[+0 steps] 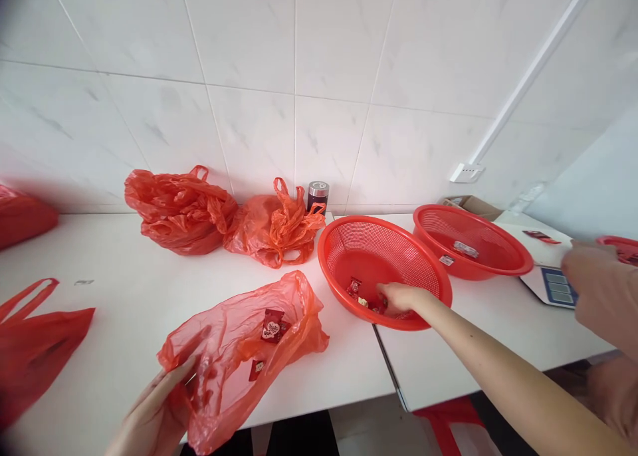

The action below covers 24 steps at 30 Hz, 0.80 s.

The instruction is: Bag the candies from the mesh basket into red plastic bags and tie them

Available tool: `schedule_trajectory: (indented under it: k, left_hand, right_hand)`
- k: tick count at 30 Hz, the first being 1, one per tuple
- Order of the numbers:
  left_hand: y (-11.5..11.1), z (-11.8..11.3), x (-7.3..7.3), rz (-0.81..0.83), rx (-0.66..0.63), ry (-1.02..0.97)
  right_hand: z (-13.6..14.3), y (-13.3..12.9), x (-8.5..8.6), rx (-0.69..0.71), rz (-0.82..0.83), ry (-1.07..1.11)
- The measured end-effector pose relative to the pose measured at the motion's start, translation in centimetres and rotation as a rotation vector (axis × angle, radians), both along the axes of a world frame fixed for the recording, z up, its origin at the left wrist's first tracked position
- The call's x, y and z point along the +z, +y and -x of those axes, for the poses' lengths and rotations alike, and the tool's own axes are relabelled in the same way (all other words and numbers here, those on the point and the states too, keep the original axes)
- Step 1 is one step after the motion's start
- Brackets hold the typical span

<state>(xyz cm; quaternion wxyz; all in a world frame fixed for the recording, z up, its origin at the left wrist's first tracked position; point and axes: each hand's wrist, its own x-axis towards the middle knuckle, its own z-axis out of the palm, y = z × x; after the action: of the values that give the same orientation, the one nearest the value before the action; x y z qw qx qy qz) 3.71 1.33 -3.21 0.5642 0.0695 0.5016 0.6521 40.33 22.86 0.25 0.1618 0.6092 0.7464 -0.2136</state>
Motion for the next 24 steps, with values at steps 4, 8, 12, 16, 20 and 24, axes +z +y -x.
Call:
schedule_trajectory:
  k: [4,8,12,16,20,24]
  left_hand:
    - [-0.2,0.0,-0.3,0.013,0.019,0.018]
    - [-0.2,0.0,-0.5,0.005,0.015,0.029]
    - [-0.2,0.0,-0.8,0.007,-0.009,0.034]
    - [-0.2,-0.2,-0.8,0.008,0.003,0.036]
    - [-0.1,-0.5,-0.4,0.014,-0.014,0.037]
    - [0.0,-0.2,-0.3,0.017,0.000,0.036]
  right_hand:
    - [0.4,1.4,-0.3,0.102,0.069,0.069]
    - [1.7,3.7,0.4,0.099,0.020,0.100]
    - [3.6,4.1,-0.3,0.101,0.082,0.044]
    - [4.8,2.7,-1.6,0.176,0.086,0.154]
    - [4.3,2.3,-1.5,0.176,0.171,0.295]
    - [3.1,3.2,1.5,0.115,0.169,0.433]
